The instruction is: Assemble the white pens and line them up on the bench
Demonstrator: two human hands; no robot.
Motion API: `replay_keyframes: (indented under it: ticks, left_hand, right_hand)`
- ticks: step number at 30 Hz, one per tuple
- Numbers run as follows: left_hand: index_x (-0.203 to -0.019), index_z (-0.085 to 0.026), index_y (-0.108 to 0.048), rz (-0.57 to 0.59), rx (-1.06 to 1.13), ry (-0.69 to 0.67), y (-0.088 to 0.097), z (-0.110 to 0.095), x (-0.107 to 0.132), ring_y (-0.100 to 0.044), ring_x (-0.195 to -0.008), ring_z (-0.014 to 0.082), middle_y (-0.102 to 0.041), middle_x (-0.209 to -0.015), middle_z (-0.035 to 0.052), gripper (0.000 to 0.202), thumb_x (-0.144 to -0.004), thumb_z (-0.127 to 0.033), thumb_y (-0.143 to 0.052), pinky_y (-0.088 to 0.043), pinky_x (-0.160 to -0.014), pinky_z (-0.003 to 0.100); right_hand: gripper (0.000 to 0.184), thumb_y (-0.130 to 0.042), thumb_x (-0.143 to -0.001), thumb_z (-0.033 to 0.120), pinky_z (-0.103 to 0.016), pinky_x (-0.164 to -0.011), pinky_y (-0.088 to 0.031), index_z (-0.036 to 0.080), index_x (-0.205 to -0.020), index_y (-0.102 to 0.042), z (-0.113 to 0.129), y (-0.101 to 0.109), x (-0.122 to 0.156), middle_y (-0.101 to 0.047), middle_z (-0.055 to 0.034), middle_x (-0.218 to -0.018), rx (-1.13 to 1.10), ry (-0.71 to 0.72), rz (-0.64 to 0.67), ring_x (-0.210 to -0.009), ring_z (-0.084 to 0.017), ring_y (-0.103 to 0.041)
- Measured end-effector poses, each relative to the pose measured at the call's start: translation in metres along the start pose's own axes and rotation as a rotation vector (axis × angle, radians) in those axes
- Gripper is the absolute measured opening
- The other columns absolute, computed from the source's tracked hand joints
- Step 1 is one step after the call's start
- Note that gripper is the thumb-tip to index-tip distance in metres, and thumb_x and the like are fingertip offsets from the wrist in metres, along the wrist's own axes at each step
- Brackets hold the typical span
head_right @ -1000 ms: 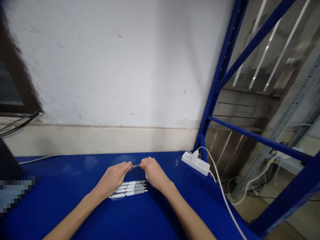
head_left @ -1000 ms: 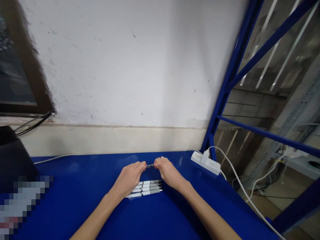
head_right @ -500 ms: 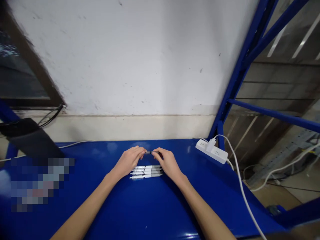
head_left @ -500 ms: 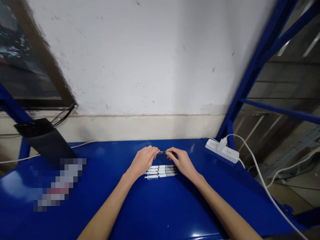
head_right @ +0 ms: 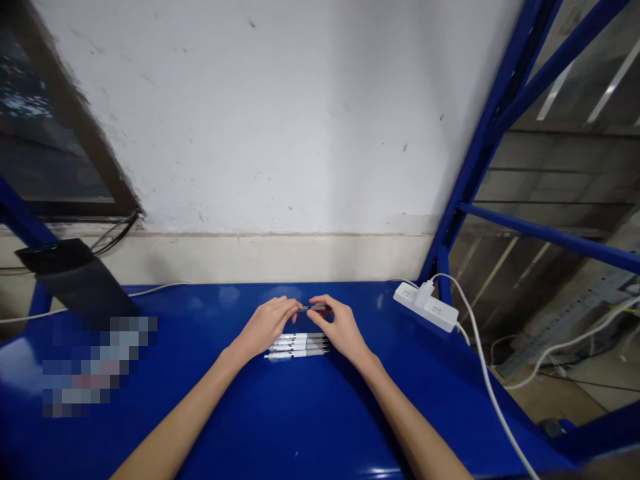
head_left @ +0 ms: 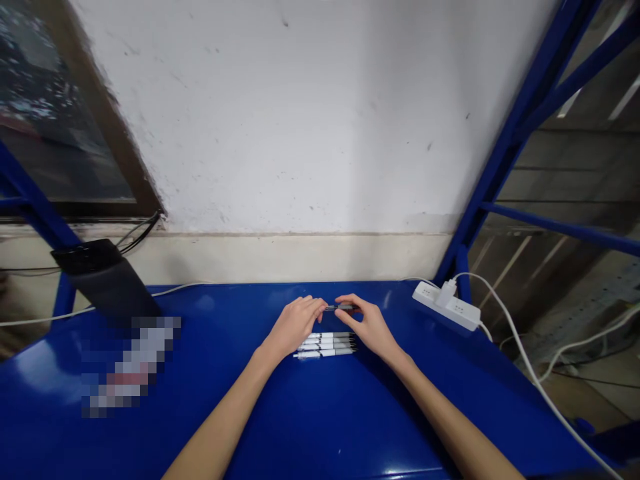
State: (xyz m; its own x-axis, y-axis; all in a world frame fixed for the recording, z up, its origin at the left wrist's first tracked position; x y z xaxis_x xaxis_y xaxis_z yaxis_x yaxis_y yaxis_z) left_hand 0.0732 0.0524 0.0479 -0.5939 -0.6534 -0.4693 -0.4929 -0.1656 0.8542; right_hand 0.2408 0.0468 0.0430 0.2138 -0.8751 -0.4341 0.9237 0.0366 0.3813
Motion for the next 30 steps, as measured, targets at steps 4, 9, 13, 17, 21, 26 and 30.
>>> replay_keyframes:
  ticks: [4, 9, 13, 17, 21, 26, 30]
  left_hand:
    - [-0.09, -0.021, -0.056, 0.013, -0.001, -0.014, -0.001, -0.001, 0.0, -0.062, -0.085, 0.0205, -0.067, -0.088, 0.0022, 0.027, -0.106, -0.011, -0.036, -0.047, -0.089, 0.035]
    - [-0.092, -0.02, -0.056, 0.016, 0.01, -0.023, -0.001, 0.0, 0.0, -0.062, -0.087, 0.0212, -0.068, -0.092, 0.0028, 0.026, -0.104, -0.007, -0.037, -0.047, -0.088, 0.035]
    - [-0.09, -0.02, -0.057, 0.02, 0.033, 0.006, -0.002, 0.002, -0.001, -0.061, -0.083, 0.0206, -0.066, -0.087, 0.0024, 0.03, -0.11, -0.018, -0.035, -0.047, -0.084, 0.034]
    - [-0.091, -0.021, -0.059, 0.006, 0.083, 0.021, -0.003, 0.001, -0.001, -0.061, -0.083, 0.0196, -0.066, -0.087, 0.0022, 0.035, -0.113, -0.024, -0.032, -0.046, -0.085, 0.033]
    - [-0.088, -0.021, -0.058, 0.027, 0.075, 0.02, -0.005, -0.001, -0.001, -0.061, -0.082, 0.0196, -0.066, -0.085, 0.0023, 0.034, -0.112, -0.024, -0.034, -0.046, -0.084, 0.032]
    - [-0.085, -0.021, -0.055, 0.036, 0.065, 0.019, -0.004, -0.001, -0.001, -0.059, -0.078, 0.0193, -0.064, -0.081, 0.0019, 0.033, -0.111, -0.02, -0.035, -0.045, -0.083, 0.032]
    - [-0.088, -0.021, -0.057, 0.043, 0.097, 0.026, -0.004, -0.002, -0.002, -0.06, -0.08, 0.0193, -0.065, -0.084, 0.0016, 0.034, -0.112, -0.021, -0.033, -0.045, -0.084, 0.033]
  right_hand:
    - [0.016, -0.064, -0.097, 0.034, -0.035, -0.086, -0.055, 0.023, -0.103, -0.073, -0.001, -0.001, 0.0, -0.076, -0.0048, -0.099, 0.01, 0.03, -0.006, -0.091, -0.022, -0.073]
    - [0.02, -0.066, -0.096, 0.038, -0.035, -0.084, -0.057, 0.022, -0.107, -0.072, -0.007, -0.002, 0.0, -0.076, -0.0054, -0.103, -0.013, -0.016, -0.025, -0.09, -0.022, -0.072]
    - [0.018, -0.065, -0.097, 0.036, -0.035, -0.083, -0.057, 0.022, -0.104, -0.074, -0.007, -0.002, -0.001, -0.075, -0.0056, -0.1, -0.024, -0.001, -0.012, -0.089, -0.021, -0.072]
    - [0.019, -0.069, -0.094, 0.035, -0.034, -0.086, -0.056, 0.022, -0.107, -0.074, -0.004, -0.001, -0.002, -0.073, -0.0063, -0.106, -0.042, 0.046, -0.017, -0.094, -0.021, -0.071]
    - [0.017, -0.067, -0.095, 0.037, -0.035, -0.083, -0.056, 0.023, -0.101, -0.076, -0.009, 0.0, -0.003, -0.075, -0.0057, -0.099, -0.018, -0.012, -0.027, -0.092, -0.022, -0.071]
    - [0.009, -0.07, -0.093, 0.03, -0.035, -0.086, -0.056, 0.023, -0.097, -0.074, -0.002, 0.004, -0.005, -0.072, -0.0057, -0.102, -0.086, 0.059, -0.04, -0.093, -0.021, -0.07]
    - [0.008, -0.07, -0.093, 0.028, -0.036, -0.089, -0.056, 0.023, -0.096, -0.075, 0.0, 0.006, -0.006, -0.07, -0.0061, -0.103, -0.139, 0.076, -0.041, -0.098, -0.022, -0.069]
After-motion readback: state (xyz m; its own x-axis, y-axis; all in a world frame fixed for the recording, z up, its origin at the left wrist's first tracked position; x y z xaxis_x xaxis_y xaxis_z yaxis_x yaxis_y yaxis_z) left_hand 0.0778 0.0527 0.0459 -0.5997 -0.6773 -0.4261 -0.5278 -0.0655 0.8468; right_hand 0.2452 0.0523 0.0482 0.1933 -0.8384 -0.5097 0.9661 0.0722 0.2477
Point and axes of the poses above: each hand's wrist, its own x-axis away from the middle knuckle, its own y-axis out of the back of the hand, z = x × y, the point moved 7 cm from there along -x, towards the middle knuckle
